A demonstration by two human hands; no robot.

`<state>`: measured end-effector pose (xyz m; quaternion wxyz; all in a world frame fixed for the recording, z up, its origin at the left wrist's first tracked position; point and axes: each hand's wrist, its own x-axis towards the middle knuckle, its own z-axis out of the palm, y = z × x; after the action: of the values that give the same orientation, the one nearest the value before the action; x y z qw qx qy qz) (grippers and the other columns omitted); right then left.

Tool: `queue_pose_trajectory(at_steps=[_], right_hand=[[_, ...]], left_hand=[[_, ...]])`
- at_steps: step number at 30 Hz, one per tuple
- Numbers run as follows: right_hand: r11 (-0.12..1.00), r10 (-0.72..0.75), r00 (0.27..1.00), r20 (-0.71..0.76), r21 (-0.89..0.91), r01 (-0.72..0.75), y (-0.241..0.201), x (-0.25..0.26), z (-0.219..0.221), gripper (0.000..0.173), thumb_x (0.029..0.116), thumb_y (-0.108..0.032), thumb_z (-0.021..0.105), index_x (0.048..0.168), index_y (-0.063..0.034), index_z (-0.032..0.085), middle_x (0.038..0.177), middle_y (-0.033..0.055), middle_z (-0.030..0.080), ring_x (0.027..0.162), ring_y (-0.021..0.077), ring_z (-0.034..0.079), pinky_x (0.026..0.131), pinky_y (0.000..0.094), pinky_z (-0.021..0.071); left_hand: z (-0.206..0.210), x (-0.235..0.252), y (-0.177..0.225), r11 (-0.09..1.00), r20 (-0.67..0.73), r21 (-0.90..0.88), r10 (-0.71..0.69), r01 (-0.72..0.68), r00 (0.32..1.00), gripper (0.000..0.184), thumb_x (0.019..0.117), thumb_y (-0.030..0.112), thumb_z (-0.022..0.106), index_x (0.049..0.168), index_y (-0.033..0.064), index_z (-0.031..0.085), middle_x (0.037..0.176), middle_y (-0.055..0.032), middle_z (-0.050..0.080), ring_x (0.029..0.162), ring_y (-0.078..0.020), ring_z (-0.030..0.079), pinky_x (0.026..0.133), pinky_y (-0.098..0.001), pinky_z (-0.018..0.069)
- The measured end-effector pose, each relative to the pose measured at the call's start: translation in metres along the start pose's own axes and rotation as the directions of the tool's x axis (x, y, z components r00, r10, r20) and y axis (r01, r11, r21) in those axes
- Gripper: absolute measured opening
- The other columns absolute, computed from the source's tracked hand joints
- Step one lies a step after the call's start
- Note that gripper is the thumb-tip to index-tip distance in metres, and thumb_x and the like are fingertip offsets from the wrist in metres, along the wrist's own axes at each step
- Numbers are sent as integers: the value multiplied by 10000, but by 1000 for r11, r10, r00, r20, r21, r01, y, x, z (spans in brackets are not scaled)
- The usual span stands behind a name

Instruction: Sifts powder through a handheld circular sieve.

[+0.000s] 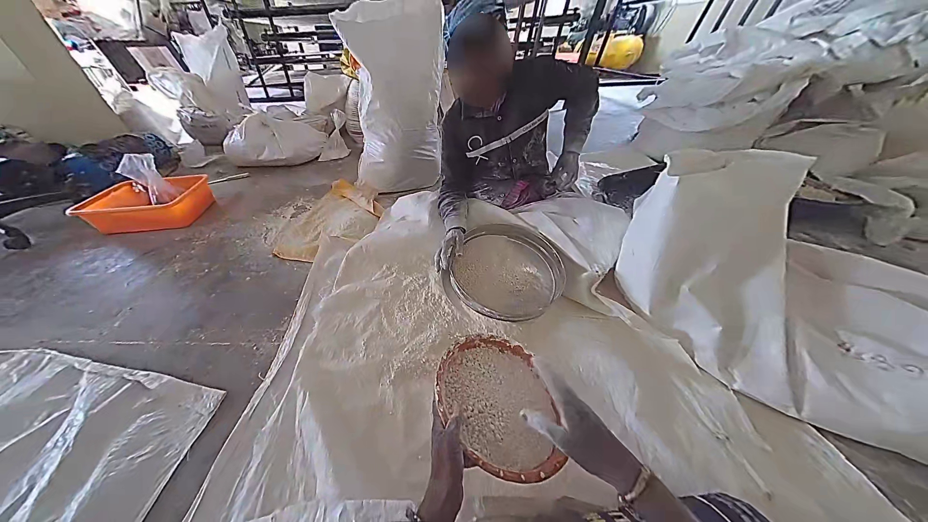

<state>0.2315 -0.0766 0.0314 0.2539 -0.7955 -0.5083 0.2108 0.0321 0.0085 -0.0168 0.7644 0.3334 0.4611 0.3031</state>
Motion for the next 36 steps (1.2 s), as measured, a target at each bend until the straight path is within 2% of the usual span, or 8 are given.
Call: queue_pose_trajectory(at_steps=[4,8,12,16,20,24,31,36], right_hand=[[976,126,913,389,-212,-45,-14,50,10,981,973,-478,657,1629,13,119,1701,248,94,1590,362,104,1285,497,116],[984,118,919,375,-167,-58,-41,79,28,909,1008,-503,594,1643,-43,133,1699,197,183,1583,308,180,1283,462,157],[977,68,903,425,-209,25,-74,77,47,815,982,-306,676,1622,-39,246,1678,231,221,1570,354,193,1277,465,160],[924,116,809,576,-362,125,-95,52,42,595,1064,-209,543,1552,67,342,1624,284,314,1550,382,251,1271,462,181],[887,32,838,545,-401,227,-87,31,29,398,1065,-63,454,1422,104,510,1495,305,485,1455,412,413,1237,476,273],[956,-34,955,294,-270,117,-69,39,2,303,1022,-51,531,1273,40,676,1308,252,655,1284,375,594,1144,491,410],[979,82,954,290,-204,-22,-63,77,4,475,1041,-148,562,1487,1,501,1505,222,522,1438,325,464,1218,459,312],[992,-86,904,418,-51,118,-79,67,40,509,1032,-165,577,1477,62,477,1532,277,459,1468,366,405,1240,451,267]], left_hand=[[-1,-1,6,997,38,-76,-8,11,999,590,1045,113,445,1594,107,229,1277,-255,571,903,-275,653,674,-410,554],[-6,1,13,979,51,-201,-26,35,998,664,990,11,459,1593,135,208,1186,-241,593,778,-282,670,566,-408,559],[-11,-5,20,983,100,-185,31,-12,995,666,966,-20,426,1582,101,206,1196,-233,583,838,-270,656,629,-414,558],[-14,-13,21,989,133,-150,14,6,991,666,1002,25,468,1602,137,202,1235,-241,591,853,-284,667,619,-415,562],[-7,-20,19,989,120,-145,-9,26,993,601,1049,88,439,1606,162,226,1244,-250,594,855,-305,669,605,-432,558],[-3,-23,19,992,122,-125,-3,19,992,556,1088,166,401,1613,176,216,1322,-265,558,945,-336,659,669,-468,561],[-2,-18,19,987,94,-160,1,15,996,544,1088,174,413,1603,148,239,1312,-261,561,940,-312,659,678,-442,562],[-7,-15,18,991,125,-134,16,1,992,570,1079,183,419,1607,133,211,1331,-252,551,965,-298,652,711,-441,562]])
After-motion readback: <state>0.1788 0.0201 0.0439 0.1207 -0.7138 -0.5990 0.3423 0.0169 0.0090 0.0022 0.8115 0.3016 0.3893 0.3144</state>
